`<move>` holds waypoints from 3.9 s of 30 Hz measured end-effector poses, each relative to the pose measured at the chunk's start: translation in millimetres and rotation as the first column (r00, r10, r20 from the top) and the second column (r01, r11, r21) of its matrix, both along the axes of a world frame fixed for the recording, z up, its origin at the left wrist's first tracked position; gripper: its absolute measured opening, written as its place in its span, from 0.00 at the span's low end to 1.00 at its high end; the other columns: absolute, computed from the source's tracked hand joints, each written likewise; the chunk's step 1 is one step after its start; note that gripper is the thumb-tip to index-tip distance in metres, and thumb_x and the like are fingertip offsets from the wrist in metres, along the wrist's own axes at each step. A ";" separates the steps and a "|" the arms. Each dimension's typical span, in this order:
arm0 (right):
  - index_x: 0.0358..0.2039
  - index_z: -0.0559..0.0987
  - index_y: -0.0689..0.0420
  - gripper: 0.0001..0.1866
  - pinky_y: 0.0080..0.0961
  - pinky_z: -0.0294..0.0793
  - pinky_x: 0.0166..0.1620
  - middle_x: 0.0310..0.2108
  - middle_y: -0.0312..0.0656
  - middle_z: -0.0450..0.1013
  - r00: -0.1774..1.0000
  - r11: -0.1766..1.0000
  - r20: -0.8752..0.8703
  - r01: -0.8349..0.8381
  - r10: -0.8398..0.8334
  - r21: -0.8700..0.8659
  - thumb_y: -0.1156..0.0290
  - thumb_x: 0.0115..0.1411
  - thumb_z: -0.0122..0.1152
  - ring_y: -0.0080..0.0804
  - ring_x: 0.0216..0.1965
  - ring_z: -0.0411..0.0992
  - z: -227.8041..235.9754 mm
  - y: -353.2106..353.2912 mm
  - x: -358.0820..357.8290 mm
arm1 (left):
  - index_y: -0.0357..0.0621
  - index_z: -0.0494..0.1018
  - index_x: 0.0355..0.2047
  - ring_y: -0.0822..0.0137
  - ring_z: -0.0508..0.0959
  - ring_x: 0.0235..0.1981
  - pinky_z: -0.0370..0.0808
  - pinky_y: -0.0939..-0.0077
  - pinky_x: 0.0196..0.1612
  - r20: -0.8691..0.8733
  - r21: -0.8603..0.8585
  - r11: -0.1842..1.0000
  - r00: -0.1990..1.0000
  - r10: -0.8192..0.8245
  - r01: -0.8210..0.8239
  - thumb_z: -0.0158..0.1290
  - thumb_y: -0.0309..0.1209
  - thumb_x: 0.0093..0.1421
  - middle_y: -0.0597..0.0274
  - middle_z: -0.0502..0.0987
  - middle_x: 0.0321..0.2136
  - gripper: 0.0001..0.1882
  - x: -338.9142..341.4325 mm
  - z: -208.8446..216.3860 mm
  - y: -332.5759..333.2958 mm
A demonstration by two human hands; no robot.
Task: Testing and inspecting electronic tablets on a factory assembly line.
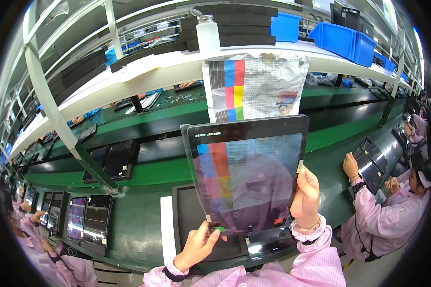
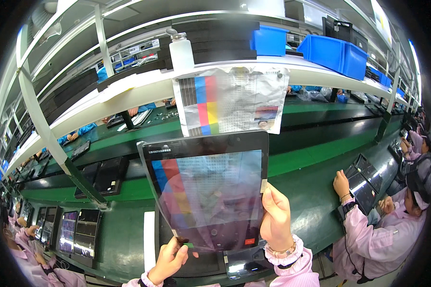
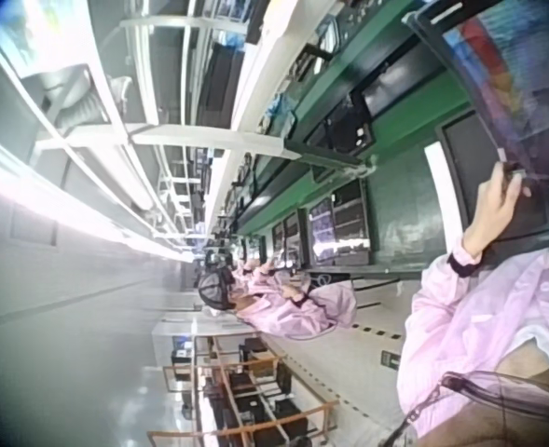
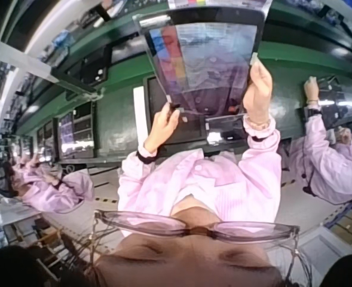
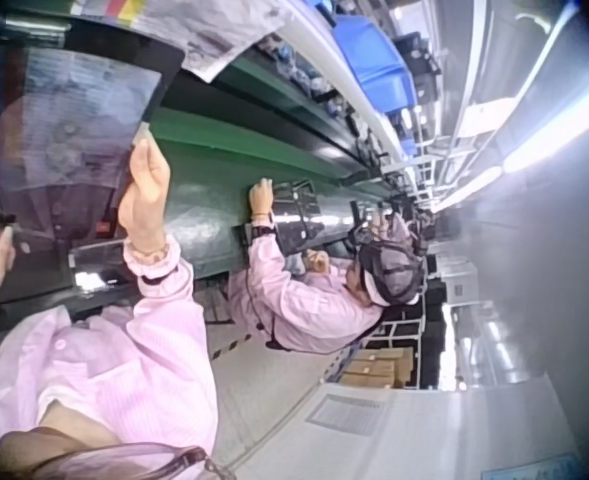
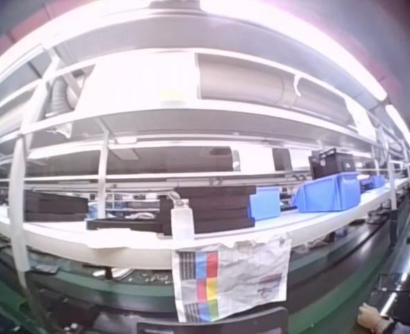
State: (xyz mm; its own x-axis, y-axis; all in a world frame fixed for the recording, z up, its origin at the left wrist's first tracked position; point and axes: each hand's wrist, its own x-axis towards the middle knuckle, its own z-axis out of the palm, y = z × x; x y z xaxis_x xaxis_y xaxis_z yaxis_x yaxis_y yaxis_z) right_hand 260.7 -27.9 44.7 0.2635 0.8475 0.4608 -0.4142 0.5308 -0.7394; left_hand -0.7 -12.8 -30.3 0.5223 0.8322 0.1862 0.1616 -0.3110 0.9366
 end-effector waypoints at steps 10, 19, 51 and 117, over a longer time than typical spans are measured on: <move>0.50 0.69 0.69 0.21 0.23 0.65 0.51 0.46 0.44 0.72 0.999 1.000 -0.036 0.016 -0.017 -0.010 0.63 0.67 0.45 0.28 0.47 0.69 3.1 0.9 -0.2 | 0.31 0.65 0.41 0.76 0.69 0.15 0.67 0.81 0.21 0.040 -0.011 1.000 0.999 0.014 -0.013 0.44 0.31 0.65 0.61 0.78 0.20 0.13 -2.0 -2.5 0.4; 0.50 0.70 0.69 0.21 0.23 0.65 0.51 0.46 0.44 0.72 0.996 0.997 -0.085 0.015 -0.022 -0.080 0.63 0.67 0.45 0.28 0.46 0.70 2.3 2.3 -1.0 | 0.33 0.65 0.38 0.78 0.68 0.14 0.64 0.83 0.18 0.047 -0.002 1.000 0.998 0.031 -0.031 0.42 0.32 0.67 0.60 0.77 0.19 0.12 -0.9 -1.1 0.9; 0.63 0.54 0.64 0.30 0.25 0.55 0.61 0.58 0.43 0.62 0.997 0.995 -0.064 0.035 -0.041 -0.088 0.68 0.64 0.48 0.29 0.58 0.60 -9.5 11.7 -43.9 | 0.34 0.68 0.31 0.71 0.68 0.15 0.66 0.76 0.21 0.039 0.185 0.934 0.952 0.303 -0.305 0.53 0.27 0.59 0.56 0.68 0.15 0.07 -20.7 8.9 9.2; 0.48 0.68 0.62 0.20 0.42 0.71 0.35 0.29 0.50 0.75 0.163 0.628 0.951 0.719 0.263 -0.297 0.63 0.61 0.54 0.53 0.33 0.74 -136.0 -61.8 52.2 | 0.45 0.70 0.42 0.66 0.64 0.57 0.49 0.53 0.55 -0.708 0.503 0.858 0.517 0.480 -0.107 0.56 0.42 0.55 0.72 0.70 0.54 0.19 -69.8 -75.2 -37.1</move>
State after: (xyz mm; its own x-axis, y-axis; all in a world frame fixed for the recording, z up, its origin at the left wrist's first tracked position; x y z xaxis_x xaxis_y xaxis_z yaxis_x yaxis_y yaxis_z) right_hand 312.9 -89.7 -91.3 0.3413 0.9390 -0.0417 0.8135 -0.3173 -0.4874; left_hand -70.5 -50.0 -105.5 0.3390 0.9302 0.1406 0.9121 -0.3616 0.1931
